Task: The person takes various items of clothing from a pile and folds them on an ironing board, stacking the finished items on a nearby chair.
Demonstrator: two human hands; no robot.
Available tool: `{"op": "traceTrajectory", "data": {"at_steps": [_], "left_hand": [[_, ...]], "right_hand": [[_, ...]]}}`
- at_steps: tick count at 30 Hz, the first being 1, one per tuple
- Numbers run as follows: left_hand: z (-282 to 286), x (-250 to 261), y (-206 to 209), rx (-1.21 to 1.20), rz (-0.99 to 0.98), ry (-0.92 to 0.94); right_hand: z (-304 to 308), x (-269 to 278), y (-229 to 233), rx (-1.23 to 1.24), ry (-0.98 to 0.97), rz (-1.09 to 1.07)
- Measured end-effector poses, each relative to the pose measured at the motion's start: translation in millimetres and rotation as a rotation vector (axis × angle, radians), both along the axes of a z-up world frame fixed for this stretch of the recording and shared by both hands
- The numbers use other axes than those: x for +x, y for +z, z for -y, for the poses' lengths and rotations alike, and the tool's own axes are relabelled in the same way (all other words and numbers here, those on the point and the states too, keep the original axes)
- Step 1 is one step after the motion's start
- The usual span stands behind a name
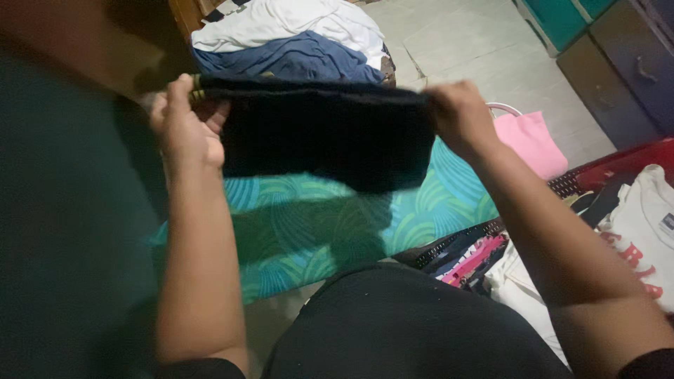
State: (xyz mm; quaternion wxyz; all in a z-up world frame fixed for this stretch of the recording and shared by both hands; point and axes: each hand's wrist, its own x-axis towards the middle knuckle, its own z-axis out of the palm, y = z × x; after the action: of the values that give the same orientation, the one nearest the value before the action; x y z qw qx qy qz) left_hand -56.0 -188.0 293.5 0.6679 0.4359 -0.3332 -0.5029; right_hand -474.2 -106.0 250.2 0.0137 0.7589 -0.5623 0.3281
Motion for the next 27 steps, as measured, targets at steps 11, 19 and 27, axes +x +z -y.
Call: {"op": "traceTrajectory", "data": {"at_steps": [11, 19, 27], "left_hand": [[-112.9, 85.8, -103.8, 0.45, 0.413, -0.099], [-240.0, 119.1, -344.7, 0.728, 0.653, -0.286], [-199.0, 87.0, -240.7, 0.049, 1.579, -0.147]], "right_hand": [[-65.9, 27.5, -73.9, 0.175, 0.216, -0.264], [-161.8, 45.7, -183.2, 0.826, 0.284, -0.415], [-99.1, 51.1, -177.4, 0.769, 0.155, -0.416]]}}
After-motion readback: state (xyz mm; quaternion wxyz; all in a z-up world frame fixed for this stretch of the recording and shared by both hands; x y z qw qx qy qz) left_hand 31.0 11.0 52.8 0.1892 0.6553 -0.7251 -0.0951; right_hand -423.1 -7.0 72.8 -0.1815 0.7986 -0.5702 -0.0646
